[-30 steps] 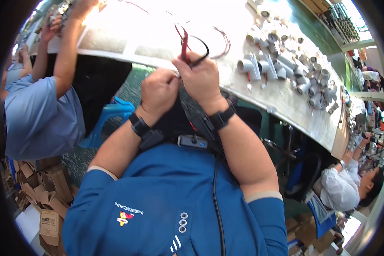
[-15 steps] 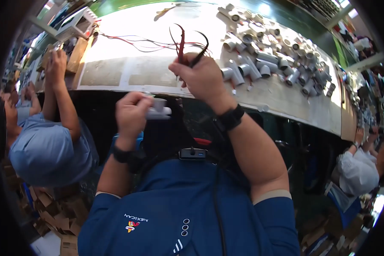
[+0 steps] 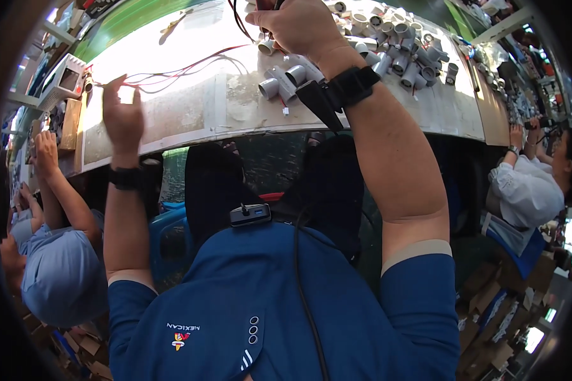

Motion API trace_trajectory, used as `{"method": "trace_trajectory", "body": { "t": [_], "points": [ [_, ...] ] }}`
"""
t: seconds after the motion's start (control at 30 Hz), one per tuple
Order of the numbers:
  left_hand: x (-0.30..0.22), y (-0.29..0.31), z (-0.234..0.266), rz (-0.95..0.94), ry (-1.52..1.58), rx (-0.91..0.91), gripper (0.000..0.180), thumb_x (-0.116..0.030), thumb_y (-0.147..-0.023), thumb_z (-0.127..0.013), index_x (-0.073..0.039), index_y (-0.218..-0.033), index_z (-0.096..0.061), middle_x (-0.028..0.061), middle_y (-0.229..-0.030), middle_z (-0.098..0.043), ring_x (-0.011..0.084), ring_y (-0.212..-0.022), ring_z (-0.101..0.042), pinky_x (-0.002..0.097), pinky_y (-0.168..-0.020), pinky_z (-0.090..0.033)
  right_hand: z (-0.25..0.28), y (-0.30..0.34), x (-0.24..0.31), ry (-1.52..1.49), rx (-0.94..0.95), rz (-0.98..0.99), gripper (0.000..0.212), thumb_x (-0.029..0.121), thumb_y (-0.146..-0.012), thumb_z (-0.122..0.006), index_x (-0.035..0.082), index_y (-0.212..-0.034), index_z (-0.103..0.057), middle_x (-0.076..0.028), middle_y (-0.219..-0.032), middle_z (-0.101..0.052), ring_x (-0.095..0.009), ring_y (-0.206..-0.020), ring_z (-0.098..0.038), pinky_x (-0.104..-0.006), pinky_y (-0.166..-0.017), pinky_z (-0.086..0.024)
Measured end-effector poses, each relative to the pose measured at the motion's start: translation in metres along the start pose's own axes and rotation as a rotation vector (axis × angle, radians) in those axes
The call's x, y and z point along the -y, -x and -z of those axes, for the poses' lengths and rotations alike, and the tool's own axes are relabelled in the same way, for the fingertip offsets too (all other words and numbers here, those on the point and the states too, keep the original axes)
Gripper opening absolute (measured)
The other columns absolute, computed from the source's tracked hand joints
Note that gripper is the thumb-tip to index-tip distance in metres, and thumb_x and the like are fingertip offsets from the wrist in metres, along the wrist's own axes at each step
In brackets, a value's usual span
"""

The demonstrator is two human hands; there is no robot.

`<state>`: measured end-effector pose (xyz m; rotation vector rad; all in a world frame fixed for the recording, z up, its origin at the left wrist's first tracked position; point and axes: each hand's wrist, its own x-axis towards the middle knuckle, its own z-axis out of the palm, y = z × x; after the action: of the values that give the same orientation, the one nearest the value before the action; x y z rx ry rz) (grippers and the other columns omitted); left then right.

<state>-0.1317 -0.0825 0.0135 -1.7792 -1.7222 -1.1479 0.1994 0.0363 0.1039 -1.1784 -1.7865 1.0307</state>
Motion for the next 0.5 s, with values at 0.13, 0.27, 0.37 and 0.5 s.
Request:
{"method": "trace_trajectory", "body": {
  "t": [0.13,0.27,0.37,0.5],
  "points": [
    [-0.142,0.010,-0.046,-0.582,0.364,0.432,0.025,-0.006,-0.083,-0.072,-0.012,-0.108,-0.075,0.0100,-0.124,-0.066,0.0296,-0.122,-0.061,0.0441,-0.107,-0.048,0.006,0.008,-0.002,-0.002,0.018,0.041,0.020,0.020,-0.091,-0.074,0.000,-0.088,-0.076,-0.006,-0.067,-0.068,-0.013,-0.059,-0.063,-0.0324,-0.056,-0.048],
    [-0.159,0.008,-0.093,-0.586,0.485,0.500,0.021,-0.007,-0.084,-0.071,-0.013,-0.103,-0.076,0.0089,-0.124,-0.066,0.0307,-0.121,-0.061,0.0455,-0.107,-0.049,0.005,0.018,-0.002,0.025,-0.026,0.043,0.020,0.020,-0.091,-0.074,0.000,-0.088,-0.076,-0.005,-0.067,-0.069,-0.013,-0.058,-0.062,-0.0318,-0.056,-0.048],
    [-0.160,0.009,-0.101,-0.495,0.600,0.539,0.016,-0.007,-0.086,-0.070,-0.012,-0.100,-0.076,0.0085,-0.121,-0.067,0.0305,-0.116,-0.063,0.0443,-0.103,-0.052,0.007,0.022,-0.009,0.014,-0.015,0.137,0.018,0.019,-0.091,-0.074,0.001,-0.088,-0.077,-0.004,-0.068,-0.069,-0.012,-0.058,-0.061,-0.0310,-0.055,-0.047],
    [-0.149,0.024,-0.083,-0.048,0.934,0.544,0.011,-0.010,-0.094,-0.067,-0.007,-0.100,-0.075,0.0083,-0.115,-0.070,0.0270,-0.104,-0.069,0.0401,-0.094,-0.056,0.003,0.024,-0.018,-0.174,0.006,0.037,0.016,0.022,-0.093,-0.074,0.007,-0.094,-0.080,-0.004,-0.069,-0.071,-0.013,-0.059,-0.063,-0.0321,-0.056,-0.048]
  ]
}}
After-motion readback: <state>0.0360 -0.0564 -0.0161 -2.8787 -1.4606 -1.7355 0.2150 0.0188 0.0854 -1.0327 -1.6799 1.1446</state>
